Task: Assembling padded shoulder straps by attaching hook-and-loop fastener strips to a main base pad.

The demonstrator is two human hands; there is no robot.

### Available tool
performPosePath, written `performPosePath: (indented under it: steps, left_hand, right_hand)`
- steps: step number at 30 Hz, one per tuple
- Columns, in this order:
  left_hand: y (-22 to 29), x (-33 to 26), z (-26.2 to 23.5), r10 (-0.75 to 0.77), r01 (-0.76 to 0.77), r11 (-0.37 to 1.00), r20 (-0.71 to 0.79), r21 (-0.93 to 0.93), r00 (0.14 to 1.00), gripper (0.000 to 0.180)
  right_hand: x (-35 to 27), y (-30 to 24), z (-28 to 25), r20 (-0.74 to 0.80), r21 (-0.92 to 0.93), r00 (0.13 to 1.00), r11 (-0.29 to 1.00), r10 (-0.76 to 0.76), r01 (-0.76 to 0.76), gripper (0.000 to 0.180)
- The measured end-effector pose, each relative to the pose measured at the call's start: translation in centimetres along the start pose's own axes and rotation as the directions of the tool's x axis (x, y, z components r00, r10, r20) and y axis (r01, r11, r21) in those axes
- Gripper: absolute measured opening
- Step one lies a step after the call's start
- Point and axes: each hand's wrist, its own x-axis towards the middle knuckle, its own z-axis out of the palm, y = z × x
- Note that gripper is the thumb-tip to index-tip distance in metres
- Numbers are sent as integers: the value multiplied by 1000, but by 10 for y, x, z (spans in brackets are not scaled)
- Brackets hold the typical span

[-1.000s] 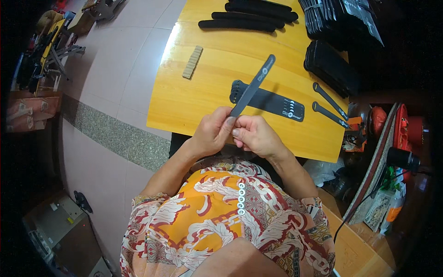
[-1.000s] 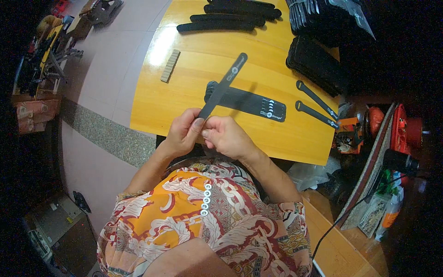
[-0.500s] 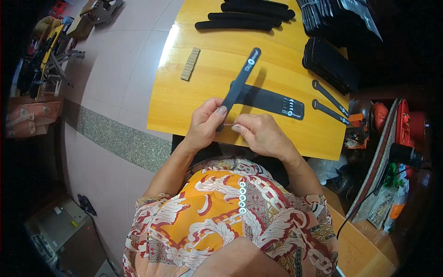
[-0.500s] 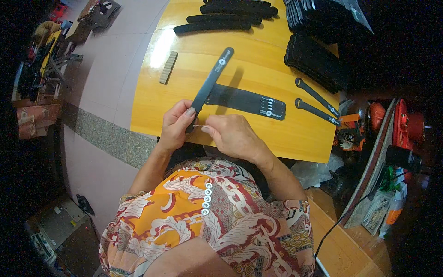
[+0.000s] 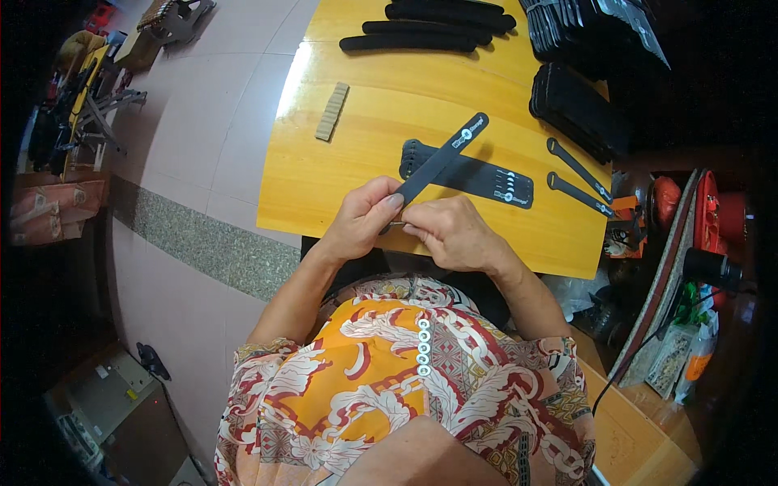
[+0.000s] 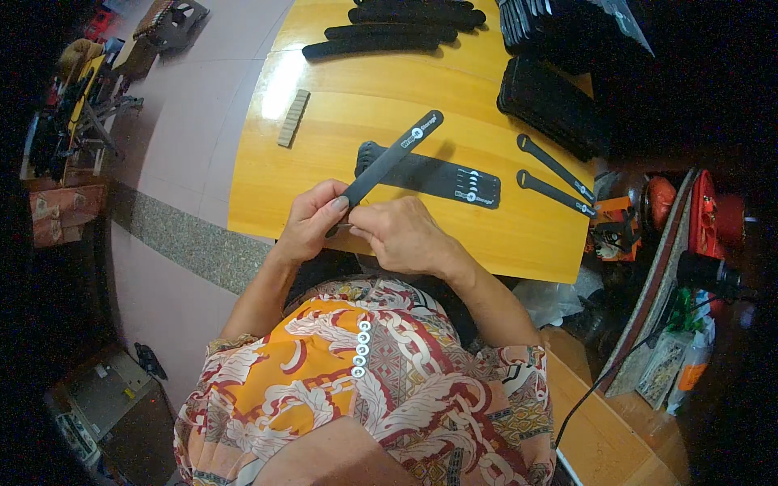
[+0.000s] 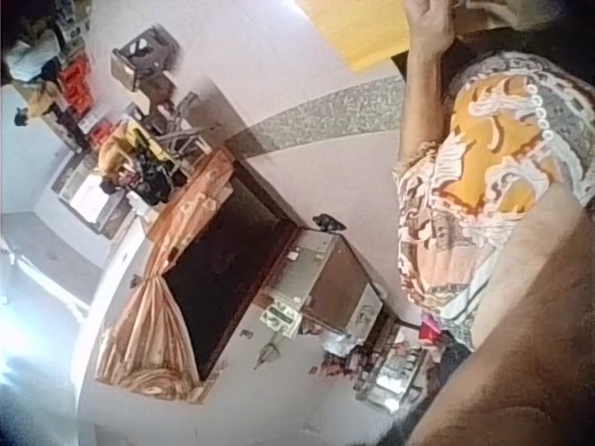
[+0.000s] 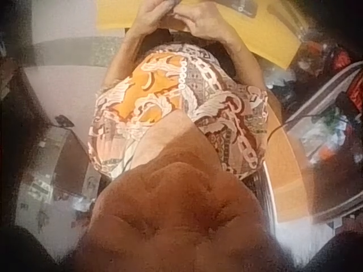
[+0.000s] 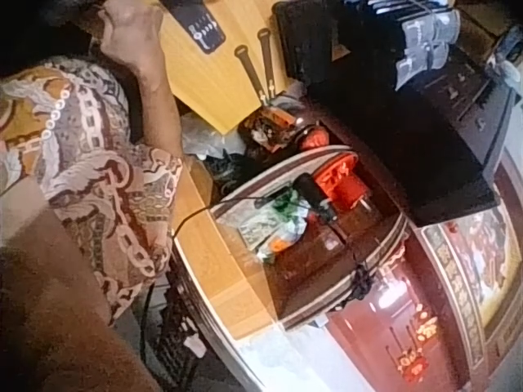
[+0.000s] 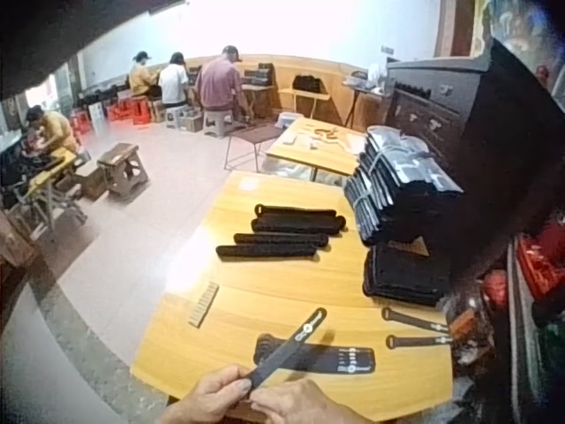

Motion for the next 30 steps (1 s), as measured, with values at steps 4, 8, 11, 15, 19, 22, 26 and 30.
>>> performPosePath:
  steps: [4, 8, 11, 15, 19, 22, 26, 30]
  left_hand:
    - [1, -4, 1, -26, 26, 1000, -19, -18, 999, 14]
    - [-2, -4, 8, 45, -38, 994, -70, 100, 996, 14]
    - [-5, -4, 12, 104, -87, 983, -99, 159, 990, 13]
    - [-11, -7, 11, 88, -68, 992, -202, 104, 975, 13]
    - [-5, -4, 11, 101, -86, 992, -168, 93, 981, 14]
    - [-9, -7, 11, 97, -80, 990, -153, 113, 983, 14]
    - [-13, -6, 15, 124, -114, 991, -160, 69, 979, 14]
    - [-6, -4, 19, -16, -28, 980, -217, -199, 976, 12]
  right_hand:
    - [3, -14, -1, 225, 559, 908, 717, 352, -417, 7]
    - [-1, -16, -3, -3, 82, 988, 985, 155, -154, 10]
    - [-3, -8, 4, -118, -176, 993, 984, -14, -7, 14]
    - [-6, -15, 11, 117, 558, 914, 736, 388, -383, 13]
    - [-2, -15, 6, -64, -129, 996, 989, 66, -74, 21]
    - [1, -15, 8, 213, 635, 898, 644, 385, -427, 20]
    - [-3, -11, 8, 435, 731, 778, 327, 454, -599, 19]
    - [0, -17, 5, -13, 297, 984, 940, 178, -166, 17]
